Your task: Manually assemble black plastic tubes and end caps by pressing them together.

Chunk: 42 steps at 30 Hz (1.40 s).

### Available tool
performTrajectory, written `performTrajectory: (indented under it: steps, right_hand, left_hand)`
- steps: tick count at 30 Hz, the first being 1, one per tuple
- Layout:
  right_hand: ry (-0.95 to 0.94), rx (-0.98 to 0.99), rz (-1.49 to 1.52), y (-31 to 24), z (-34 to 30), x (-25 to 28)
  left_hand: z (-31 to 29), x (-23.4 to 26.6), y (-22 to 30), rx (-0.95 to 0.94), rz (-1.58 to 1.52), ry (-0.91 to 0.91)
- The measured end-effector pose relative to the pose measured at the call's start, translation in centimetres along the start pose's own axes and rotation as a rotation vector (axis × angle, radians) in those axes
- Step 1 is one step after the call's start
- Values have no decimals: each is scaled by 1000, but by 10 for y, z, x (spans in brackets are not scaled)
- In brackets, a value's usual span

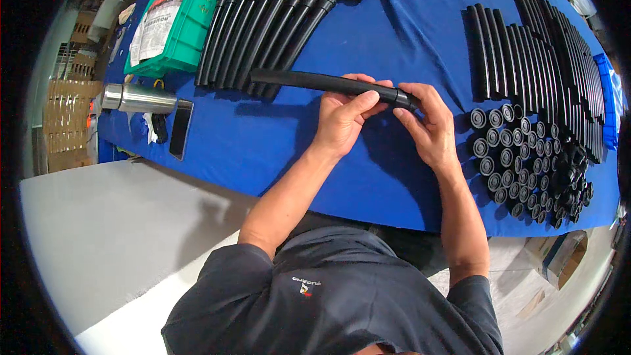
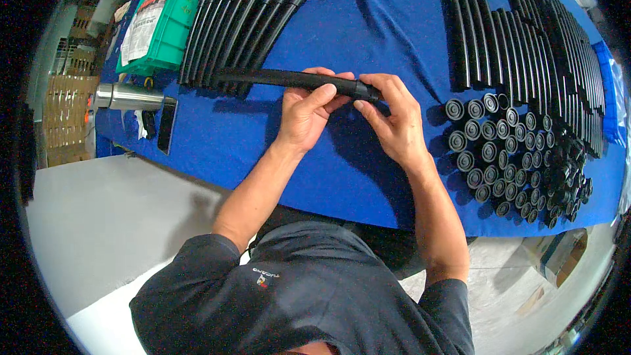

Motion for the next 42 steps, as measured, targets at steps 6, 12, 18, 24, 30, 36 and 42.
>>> performTrajectory:
  steps: [6,12,18,24,30,36,42]
  right_hand:
    - [-27,62,-142,-10,0,-1]
    - [-32,71,-119,-12,2,-7]
    - [-42,89,-121,-11,1,-8]
    - [-46,114,-108,-16,0,-10]
    - [-90,134,-29,-26,-2,-17]
    - [-162,-76,223,-5,-8,-18]
    - [-284,-274,398,2,-18,-50]
  left_hand:
    - [-2,1,-4,-21,43,33]
    - [-2,6,-2,-1,22,65]
    - [-7,5,-1,-25,41,136]
    - [-11,10,-2,-32,62,153]
    - [-28,7,1,-9,51,169]
    - [-59,11,21,18,116,123]
    - [-74,73,50,-48,-127,5]
Point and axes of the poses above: each hand's wrist, its own z-axis towards the middle knuckle, its own x-axis out of the back of the hand, y = z × x, the point moved 9 cm from there along z, towards the middle knuckle, and after that the axes turned 4 degrees about z, right-handed, at the moved point
